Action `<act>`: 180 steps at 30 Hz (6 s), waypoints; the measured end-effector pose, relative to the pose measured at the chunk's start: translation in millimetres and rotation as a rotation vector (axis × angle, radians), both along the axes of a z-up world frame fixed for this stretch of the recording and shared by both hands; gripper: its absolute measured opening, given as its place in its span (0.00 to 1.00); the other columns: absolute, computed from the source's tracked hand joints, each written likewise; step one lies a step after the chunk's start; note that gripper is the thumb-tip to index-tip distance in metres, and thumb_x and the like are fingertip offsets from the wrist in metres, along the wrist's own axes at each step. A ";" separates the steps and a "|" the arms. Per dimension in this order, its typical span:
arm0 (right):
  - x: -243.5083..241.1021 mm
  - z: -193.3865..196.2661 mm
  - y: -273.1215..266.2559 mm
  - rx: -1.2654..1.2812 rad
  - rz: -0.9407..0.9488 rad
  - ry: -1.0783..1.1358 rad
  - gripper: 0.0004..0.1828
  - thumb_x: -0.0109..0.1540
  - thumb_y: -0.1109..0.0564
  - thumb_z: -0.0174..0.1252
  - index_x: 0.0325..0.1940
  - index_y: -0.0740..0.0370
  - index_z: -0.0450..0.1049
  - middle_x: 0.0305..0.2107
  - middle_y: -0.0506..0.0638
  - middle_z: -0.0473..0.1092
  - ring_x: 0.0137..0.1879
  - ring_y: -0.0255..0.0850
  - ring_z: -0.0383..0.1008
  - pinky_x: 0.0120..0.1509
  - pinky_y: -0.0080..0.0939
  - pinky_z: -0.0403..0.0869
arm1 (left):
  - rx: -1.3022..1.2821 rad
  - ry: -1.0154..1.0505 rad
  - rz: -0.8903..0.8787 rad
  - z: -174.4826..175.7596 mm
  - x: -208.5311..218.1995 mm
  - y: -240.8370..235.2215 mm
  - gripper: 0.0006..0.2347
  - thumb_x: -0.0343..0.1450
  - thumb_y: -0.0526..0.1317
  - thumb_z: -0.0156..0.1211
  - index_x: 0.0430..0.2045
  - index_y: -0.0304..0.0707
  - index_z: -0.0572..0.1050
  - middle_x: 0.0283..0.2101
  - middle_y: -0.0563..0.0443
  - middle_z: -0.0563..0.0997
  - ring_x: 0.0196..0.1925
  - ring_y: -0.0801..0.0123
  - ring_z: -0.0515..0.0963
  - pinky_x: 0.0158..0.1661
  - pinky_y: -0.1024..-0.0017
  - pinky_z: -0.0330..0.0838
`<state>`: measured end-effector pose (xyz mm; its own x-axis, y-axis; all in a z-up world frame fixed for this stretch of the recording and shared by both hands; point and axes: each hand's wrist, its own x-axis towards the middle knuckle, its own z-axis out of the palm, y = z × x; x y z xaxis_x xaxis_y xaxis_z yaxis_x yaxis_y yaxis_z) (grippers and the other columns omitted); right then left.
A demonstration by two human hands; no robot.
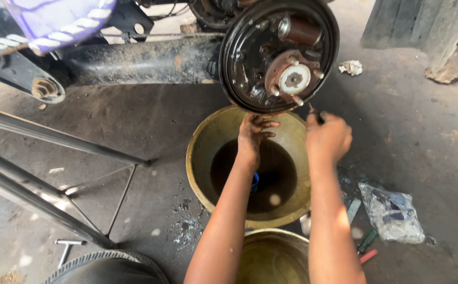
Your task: The person cleans the inside of a motorcycle wheel hub using a blue plastic cup to scoop and pour dark liquid from a basin. They repeatedly dip the cup into the basin and pour the liquid over the wheel components, then use their hands to wipe and scrub the parts.
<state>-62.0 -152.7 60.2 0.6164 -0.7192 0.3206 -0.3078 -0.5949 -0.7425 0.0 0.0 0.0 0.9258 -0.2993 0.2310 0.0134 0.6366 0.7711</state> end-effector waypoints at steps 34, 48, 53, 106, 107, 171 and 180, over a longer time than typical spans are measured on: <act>9.6 -29.5 103.2 0.809 0.346 -0.220 0.10 0.70 0.54 0.51 0.38 0.59 0.74 0.26 0.47 0.74 0.29 0.36 0.74 0.29 0.37 0.70 | -0.050 0.176 0.359 27.1 22.5 41.9 0.23 0.81 0.52 0.34 0.28 0.34 0.74 0.27 0.45 0.80 0.33 0.58 0.81 0.38 0.63 0.72; 59.1 -54.5 175.1 1.002 0.104 -0.815 0.15 0.73 0.60 0.49 0.33 0.68 0.71 0.25 0.47 0.68 0.31 0.36 0.63 0.37 0.37 0.63 | 0.044 0.195 0.495 65.2 7.5 107.5 0.25 0.77 0.49 0.28 0.43 0.34 0.80 0.41 0.44 0.86 0.38 0.66 0.79 0.43 0.66 0.68; 45.6 -46.4 183.8 0.775 0.355 -0.733 0.11 0.67 0.60 0.49 0.32 0.64 0.73 0.25 0.44 0.70 0.31 0.31 0.66 0.37 0.32 0.66 | 0.042 0.198 0.494 57.1 14.7 97.7 0.25 0.78 0.48 0.30 0.41 0.32 0.80 0.39 0.43 0.86 0.35 0.66 0.80 0.39 0.68 0.68; 56.5 -25.0 207.4 0.209 0.346 -0.593 0.18 0.70 0.56 0.44 0.33 0.69 0.72 0.25 0.60 0.74 0.33 0.55 0.75 0.42 0.51 0.71 | -0.094 0.255 0.751 60.1 10.1 124.9 0.19 0.77 0.47 0.38 0.32 0.33 0.78 0.29 0.48 0.82 0.29 0.67 0.78 0.33 0.69 0.69; 59.3 -28.4 207.4 0.289 0.373 -0.615 0.18 0.70 0.56 0.43 0.33 0.69 0.71 0.25 0.59 0.74 0.32 0.52 0.76 0.41 0.48 0.72 | -0.098 0.278 0.781 60.4 8.6 127.3 0.19 0.77 0.46 0.38 0.32 0.34 0.78 0.29 0.48 0.81 0.29 0.68 0.77 0.33 0.70 0.67; 55.7 -10.0 198.4 1.454 0.879 -0.707 0.32 0.66 0.27 0.48 0.23 0.51 0.54 0.12 0.41 0.48 0.15 0.32 0.43 0.19 0.37 0.43 | -0.178 0.298 0.917 75.4 -0.5 133.2 0.17 0.76 0.45 0.38 0.27 0.36 0.76 0.26 0.50 0.79 0.28 0.69 0.75 0.33 0.71 0.68; 56.9 -20.2 209.1 1.537 0.757 -0.677 0.27 0.65 0.30 0.49 0.24 0.50 0.58 0.14 0.40 0.50 0.17 0.33 0.45 0.22 0.38 0.46 | -0.190 0.275 0.906 73.9 -1.2 129.9 0.17 0.77 0.45 0.38 0.28 0.35 0.75 0.26 0.50 0.78 0.28 0.69 0.75 0.34 0.70 0.68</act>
